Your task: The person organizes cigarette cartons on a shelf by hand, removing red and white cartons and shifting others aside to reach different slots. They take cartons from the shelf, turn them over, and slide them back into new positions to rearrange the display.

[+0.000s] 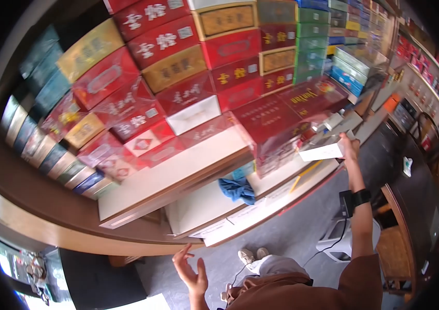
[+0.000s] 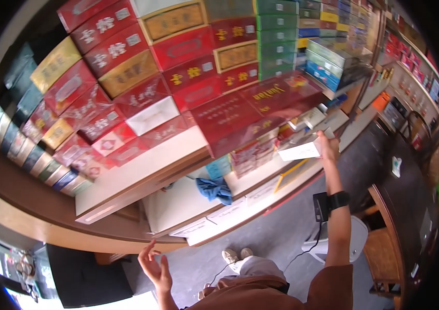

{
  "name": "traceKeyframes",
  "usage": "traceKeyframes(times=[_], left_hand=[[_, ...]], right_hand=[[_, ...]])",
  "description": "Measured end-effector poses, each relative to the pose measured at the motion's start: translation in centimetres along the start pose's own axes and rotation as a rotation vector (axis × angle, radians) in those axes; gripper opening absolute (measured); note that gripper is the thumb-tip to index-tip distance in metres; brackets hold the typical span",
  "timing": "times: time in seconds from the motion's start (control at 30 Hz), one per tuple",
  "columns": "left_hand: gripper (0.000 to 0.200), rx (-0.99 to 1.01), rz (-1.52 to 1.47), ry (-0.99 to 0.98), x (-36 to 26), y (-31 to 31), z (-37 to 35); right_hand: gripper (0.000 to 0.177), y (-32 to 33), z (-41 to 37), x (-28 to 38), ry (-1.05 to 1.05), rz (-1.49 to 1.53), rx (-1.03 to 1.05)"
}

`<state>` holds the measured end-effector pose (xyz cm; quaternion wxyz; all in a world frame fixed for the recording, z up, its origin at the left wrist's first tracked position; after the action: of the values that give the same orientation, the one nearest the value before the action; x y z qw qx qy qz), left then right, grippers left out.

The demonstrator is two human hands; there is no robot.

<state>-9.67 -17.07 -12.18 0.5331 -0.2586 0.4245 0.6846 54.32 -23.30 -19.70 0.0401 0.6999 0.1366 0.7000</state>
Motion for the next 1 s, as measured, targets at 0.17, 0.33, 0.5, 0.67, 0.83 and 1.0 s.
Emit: traceKeyframes(times=[0.17, 0.33, 0.5, 0.67, 0.83, 1.0], left_hand=[[0.045, 0.019, 0.016, -0.005, -1.5, 0.6, -0.1], [0.038, 0.178, 0.088, 0.036, -1.8, 0.0, -0.1], [0.041, 0.447, -0.083, 0.030, -3.2, -4.3, 0.1], [0.053, 0.397, 0.139, -0.516, -9.3, -6.2, 0.2], [0.117, -0.252, -0.014, -0.790, -9.5, -2.2, -2.1], [0.134, 0.148, -0.875, -0.226, -8.9, -3.9, -1.1]], right_hand=[[0.065, -3.2, -3.0, 8.1, 0.245, -0.309, 0.069], [0.046, 2.0, -7.0, 7.9, 0.553, -0.273, 0.208], [0.047, 8.1, -22.1, 14.3, 0.841, -0.194, 0.479], [0.058, 10.8, -28.7, 17.7, 0.692, 0.250, 0.848], [0.062, 9.8, -33.0, 18.4, 0.426, 1.079, 0.801], [0.066, 3.8, -39.1, 12.9, 0.119, 1.247, 0.810]])
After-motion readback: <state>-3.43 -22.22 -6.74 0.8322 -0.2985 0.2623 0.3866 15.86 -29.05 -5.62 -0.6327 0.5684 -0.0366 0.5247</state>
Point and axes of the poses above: each hand's wrist, its own z-axis towards the middle knuckle, its own y-axis out of the back of the hand, x = y × z, the point moved 7 cm from there along z, towards the middle knuckle, and after that the axes turned 5 degrees about z, right-handed, at the moved point
